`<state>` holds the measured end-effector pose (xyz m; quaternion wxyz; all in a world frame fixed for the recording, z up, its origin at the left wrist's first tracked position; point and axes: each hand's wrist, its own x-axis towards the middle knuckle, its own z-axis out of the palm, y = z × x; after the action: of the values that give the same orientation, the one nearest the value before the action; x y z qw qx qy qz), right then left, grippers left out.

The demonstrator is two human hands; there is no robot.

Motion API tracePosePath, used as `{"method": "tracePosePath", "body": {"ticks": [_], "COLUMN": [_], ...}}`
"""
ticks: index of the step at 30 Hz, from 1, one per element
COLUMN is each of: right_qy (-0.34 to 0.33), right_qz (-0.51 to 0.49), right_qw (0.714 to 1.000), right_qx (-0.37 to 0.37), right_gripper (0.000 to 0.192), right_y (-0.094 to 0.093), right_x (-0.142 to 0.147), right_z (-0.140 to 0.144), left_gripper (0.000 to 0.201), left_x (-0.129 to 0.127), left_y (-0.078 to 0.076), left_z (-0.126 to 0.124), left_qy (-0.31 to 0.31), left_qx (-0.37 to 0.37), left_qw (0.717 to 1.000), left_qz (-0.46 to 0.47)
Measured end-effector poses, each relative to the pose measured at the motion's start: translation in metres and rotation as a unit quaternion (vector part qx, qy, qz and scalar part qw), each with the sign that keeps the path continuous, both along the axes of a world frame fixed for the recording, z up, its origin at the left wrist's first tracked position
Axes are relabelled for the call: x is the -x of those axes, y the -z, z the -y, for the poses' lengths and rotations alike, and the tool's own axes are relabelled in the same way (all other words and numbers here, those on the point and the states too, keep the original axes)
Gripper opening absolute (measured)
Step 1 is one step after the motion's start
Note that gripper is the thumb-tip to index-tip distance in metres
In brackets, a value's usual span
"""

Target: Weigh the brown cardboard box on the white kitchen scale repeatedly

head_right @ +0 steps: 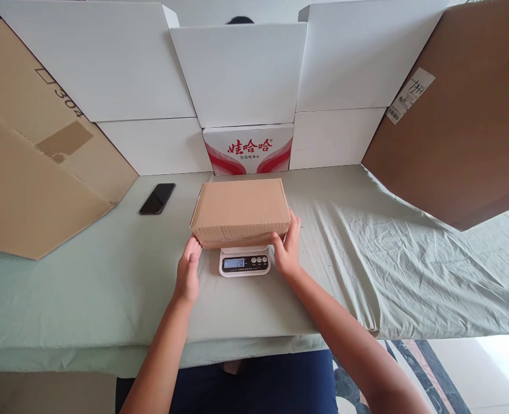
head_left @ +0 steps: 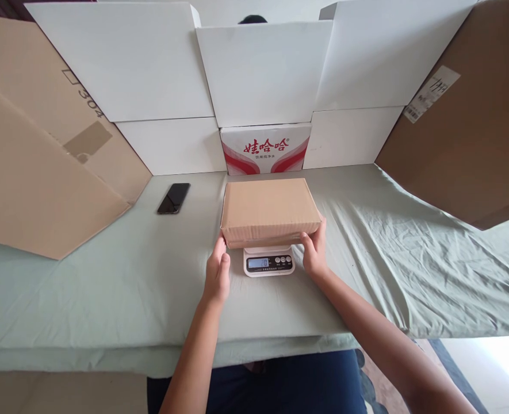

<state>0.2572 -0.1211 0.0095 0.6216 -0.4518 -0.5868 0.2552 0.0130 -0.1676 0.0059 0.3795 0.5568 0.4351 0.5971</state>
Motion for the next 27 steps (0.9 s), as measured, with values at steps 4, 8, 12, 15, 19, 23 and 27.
{"method": "tracePosePath", "body": {"ticks": [4, 8, 12, 15, 19, 23, 27], "right_qy": [0.003, 0.054, 0.109, 0.127, 0.133, 0.122, 0.116], "right_qz": [-0.005, -0.089, -0.278, -0.382, -0.452, -0.447, -0.434], "right_qw": [1.0, 0.995, 0.954, 0.913, 0.869, 0.872, 0.881], "right_qx": [0.001, -0.003, 0.002, 0.063, 0.152, 0.158, 0.15], "right_gripper": [0.059, 0.061, 0.047, 0.037, 0.032, 0.032, 0.032], "right_y": [-0.001, -0.009, -0.022, -0.027, -0.025, -0.023, -0.021], "right_x": [0.0, -0.004, -0.014, -0.021, -0.024, -0.024, -0.026], "right_z": [0.001, -0.003, -0.014, -0.023, -0.029, -0.031, -0.033], "left_gripper": [0.075, 0.074, 0.075, 0.076, 0.077, 0.077, 0.078], "left_x": [0.0, -0.001, -0.002, -0.002, -0.002, -0.002, -0.003], "left_y": [-0.001, -0.002, -0.003, -0.003, -0.003, -0.003, -0.003], "left_z": [0.0, 0.001, 0.001, 0.001, 0.001, 0.001, 0.001], "left_qy": [0.0, -0.004, -0.003, -0.004, -0.003, -0.007, -0.011], "left_qx": [-0.004, -0.012, -0.008, -0.01, -0.011, -0.011, -0.005], "left_qw": [1.0, 1.0, 1.0, 1.0, 1.0, 0.999, 0.999], "left_qz": [-0.002, -0.002, 0.014, 0.022, 0.028, 0.031, 0.034]}}
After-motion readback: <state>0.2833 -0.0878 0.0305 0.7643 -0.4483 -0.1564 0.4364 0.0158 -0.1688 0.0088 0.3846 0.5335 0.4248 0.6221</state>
